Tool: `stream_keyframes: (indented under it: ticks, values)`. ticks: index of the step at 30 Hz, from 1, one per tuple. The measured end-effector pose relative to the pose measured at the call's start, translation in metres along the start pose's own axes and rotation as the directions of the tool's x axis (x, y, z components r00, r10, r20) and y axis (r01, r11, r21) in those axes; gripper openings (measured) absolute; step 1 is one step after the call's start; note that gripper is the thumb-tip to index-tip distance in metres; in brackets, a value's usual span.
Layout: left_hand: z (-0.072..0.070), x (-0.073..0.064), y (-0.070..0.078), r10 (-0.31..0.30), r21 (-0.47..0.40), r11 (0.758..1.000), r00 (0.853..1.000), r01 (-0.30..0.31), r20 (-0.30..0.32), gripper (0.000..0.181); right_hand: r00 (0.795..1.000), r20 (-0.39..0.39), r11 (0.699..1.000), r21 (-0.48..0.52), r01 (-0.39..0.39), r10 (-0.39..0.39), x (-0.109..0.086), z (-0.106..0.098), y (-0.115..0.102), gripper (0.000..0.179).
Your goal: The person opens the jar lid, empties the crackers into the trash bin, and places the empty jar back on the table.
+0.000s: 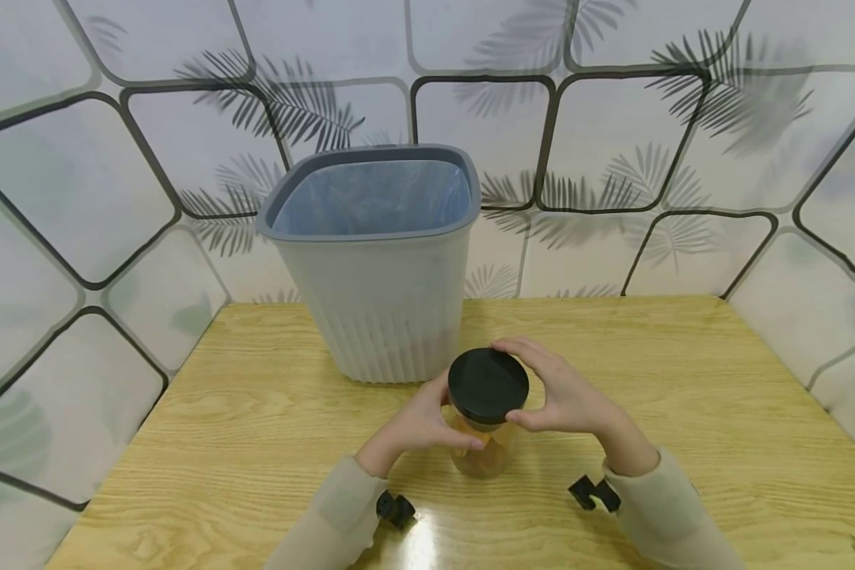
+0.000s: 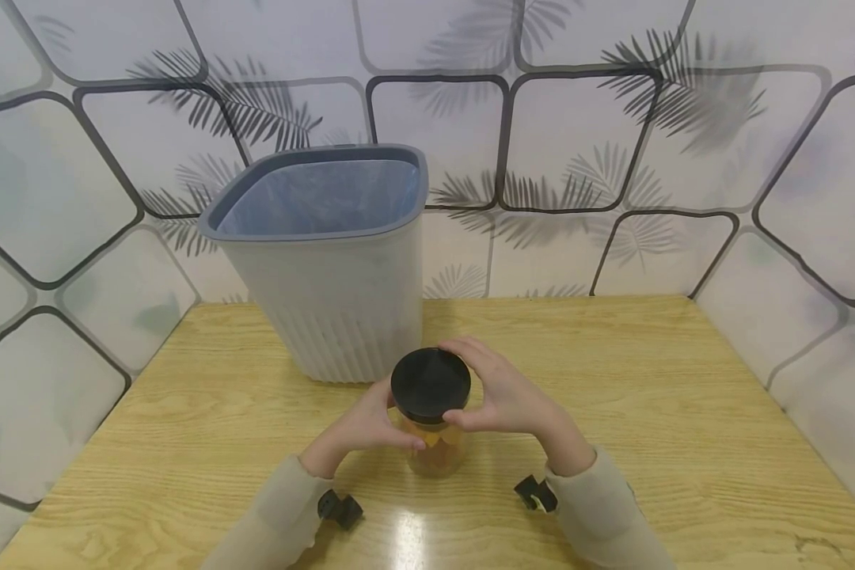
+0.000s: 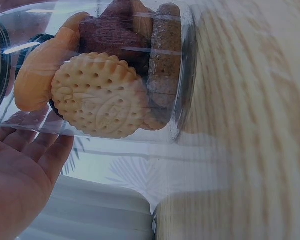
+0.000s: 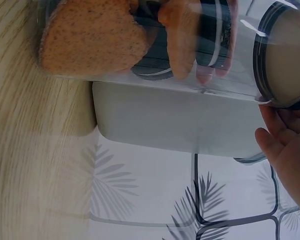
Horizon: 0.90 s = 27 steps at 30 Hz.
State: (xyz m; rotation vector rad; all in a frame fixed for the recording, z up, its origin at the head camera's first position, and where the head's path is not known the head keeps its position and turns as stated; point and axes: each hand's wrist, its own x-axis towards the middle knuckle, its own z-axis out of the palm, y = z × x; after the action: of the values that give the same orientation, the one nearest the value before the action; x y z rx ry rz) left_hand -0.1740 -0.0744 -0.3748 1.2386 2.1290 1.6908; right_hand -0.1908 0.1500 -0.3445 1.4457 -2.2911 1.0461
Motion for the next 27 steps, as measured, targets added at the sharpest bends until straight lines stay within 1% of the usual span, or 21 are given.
stream_keyframes:
  ticks: [4,7,11,14,17,22,24,27]
  values:
    - [-0.001,0.0,-0.003,0.03,0.009,0.999,1.0,-0.03,0.005,0.089,1.0,0.01,1.0,0.024,0.0,0.0,-0.001,0.001,0.002,0.073]
    - [0.0,0.0,-0.013,0.042,0.011,0.999,0.999,-0.042,0.004,0.091,0.999,0.026,0.998,0.05,-0.024,0.023,-0.002,0.001,0.002,0.073]
    - [0.0,0.0,-0.026,0.035,0.003,0.999,0.999,-0.035,0.005,0.095,0.998,0.045,0.996,0.083,-0.045,0.041,-0.002,0.001,0.002,0.072]
    - [0.0,0.0,-0.029,0.024,-0.004,1.0,1.0,-0.024,0.007,0.095,0.998,0.052,0.994,0.106,-0.037,0.032,-0.002,0.001,0.003,0.072]
    - [0.001,0.0,-0.026,0.017,0.002,1.0,1.0,-0.017,0.004,0.094,0.998,0.059,0.99,0.138,-0.028,0.02,-0.002,0.001,0.005,0.071]
    - [0.0,-0.001,-0.007,0.009,0.002,1.0,1.0,-0.009,0.002,0.091,0.997,0.073,0.982,0.187,-0.025,0.012,-0.002,0.001,0.006,0.071]
    - [0.0,-0.001,-0.001,0.004,0.006,1.0,1.0,-0.004,0.005,0.09,0.997,0.074,0.983,0.184,-0.028,0.014,-0.002,0.001,0.006,0.072]
    - [0.0,0.0,0.001,0.002,0.008,1.0,1.0,-0.002,0.004,0.09,0.998,0.059,0.988,0.149,-0.038,0.03,-0.002,0.0,0.004,0.075]
